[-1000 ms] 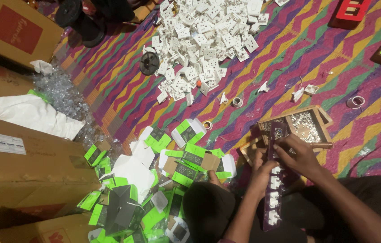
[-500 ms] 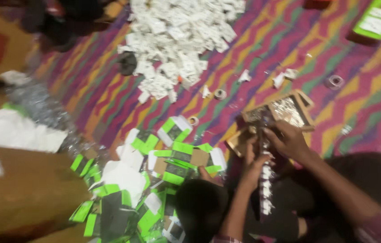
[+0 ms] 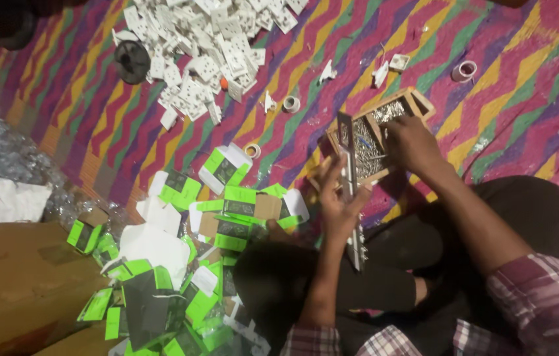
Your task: The person sits on a colorful mat and assembles small white electrical components into a purple strip. They repeatedly pick up components, align them, and press them into place. The workspace includes scattered parts, packaging, and a wooden box of fasteners.
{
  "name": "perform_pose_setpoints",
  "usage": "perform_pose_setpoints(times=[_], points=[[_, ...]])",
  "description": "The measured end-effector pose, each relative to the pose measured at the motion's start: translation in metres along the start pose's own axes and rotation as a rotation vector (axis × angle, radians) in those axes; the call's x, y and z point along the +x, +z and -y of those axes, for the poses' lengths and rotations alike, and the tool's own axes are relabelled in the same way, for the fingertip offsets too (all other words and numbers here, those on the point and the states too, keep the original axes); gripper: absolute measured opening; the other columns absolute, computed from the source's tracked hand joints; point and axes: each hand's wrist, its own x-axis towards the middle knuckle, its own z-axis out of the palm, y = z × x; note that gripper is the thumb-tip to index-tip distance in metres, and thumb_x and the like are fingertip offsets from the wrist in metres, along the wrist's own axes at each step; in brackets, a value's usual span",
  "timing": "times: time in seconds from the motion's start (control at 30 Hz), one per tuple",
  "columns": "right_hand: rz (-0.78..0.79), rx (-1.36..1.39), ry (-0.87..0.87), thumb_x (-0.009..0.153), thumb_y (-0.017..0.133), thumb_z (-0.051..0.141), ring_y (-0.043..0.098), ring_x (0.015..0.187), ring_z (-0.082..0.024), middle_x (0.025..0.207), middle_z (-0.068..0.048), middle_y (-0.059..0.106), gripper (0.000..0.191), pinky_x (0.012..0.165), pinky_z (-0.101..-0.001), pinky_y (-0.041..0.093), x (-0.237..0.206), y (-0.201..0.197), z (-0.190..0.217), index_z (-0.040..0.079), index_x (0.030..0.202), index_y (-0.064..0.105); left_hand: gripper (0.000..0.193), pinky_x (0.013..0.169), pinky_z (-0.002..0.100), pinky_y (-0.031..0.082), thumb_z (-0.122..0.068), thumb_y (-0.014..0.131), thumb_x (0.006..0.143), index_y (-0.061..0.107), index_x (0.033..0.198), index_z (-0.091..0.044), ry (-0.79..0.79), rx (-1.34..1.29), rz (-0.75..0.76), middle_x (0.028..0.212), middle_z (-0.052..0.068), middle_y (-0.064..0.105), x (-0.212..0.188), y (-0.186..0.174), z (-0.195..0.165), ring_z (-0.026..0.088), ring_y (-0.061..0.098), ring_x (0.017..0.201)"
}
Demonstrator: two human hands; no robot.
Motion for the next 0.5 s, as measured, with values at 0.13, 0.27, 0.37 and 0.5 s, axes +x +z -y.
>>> perform_pose_setpoints(times=[0.13,0.27,0.37,0.5], points=[[0.077,0.026,0.090,0.092,0.069,0.010,0.067,0.098,-0.037,0.102,-0.017,0.070,0.016,0.086,-0.0469,0.054,-0.001,-0.004,-0.006,0.007,0.105,0.076,0.076,0.089,0.031,0.061,-0.005,0.078,0.084,0.046,0.153,-0.009,-0.016,-0.119,-0.191,0.136,0.015,0.057,0.012,-0.021,-0.027,0.022,0.065,0.112],[0.065,0.099,0.167,0.092,0.069,0.015,0.067,0.089,-0.037,0.098,-0.018,0.069,0.015,0.080,-0.0469,0.053,0.006,-0.014,0.008,0.005,0.102,0.074,0.073,0.098,0.037,0.061,-0.007,0.088,0.069,0.059,0.137,-0.004,0.340,0.824,-0.450,0.146,0.017,0.052,0.010,-0.046,-0.052,0.033,0.064,0.122],[0.224,0.082,0.312,0.096,0.069,0.025,0.068,0.085,-0.036,0.094,-0.016,0.070,0.021,0.077,-0.0473,0.052,0.007,-0.022,0.021,0.006,0.103,0.073,0.069,0.101,0.041,0.059,-0.010,0.089,0.072,0.061,0.136,-0.005,0.349,0.727,-0.460,0.150,0.024,0.044,0.009,-0.046,-0.050,0.039,0.057,0.128],[0.219,0.097,0.276,0.095,0.069,0.034,0.069,0.086,-0.035,0.098,-0.016,0.072,0.031,0.076,-0.0473,0.052,0.006,-0.028,0.031,0.006,0.105,0.073,0.071,0.108,0.052,0.046,-0.012,0.094,0.069,0.065,0.133,-0.006,0.436,0.900,-0.436,0.148,0.025,0.045,0.009,-0.043,-0.033,0.040,0.049,0.131]])
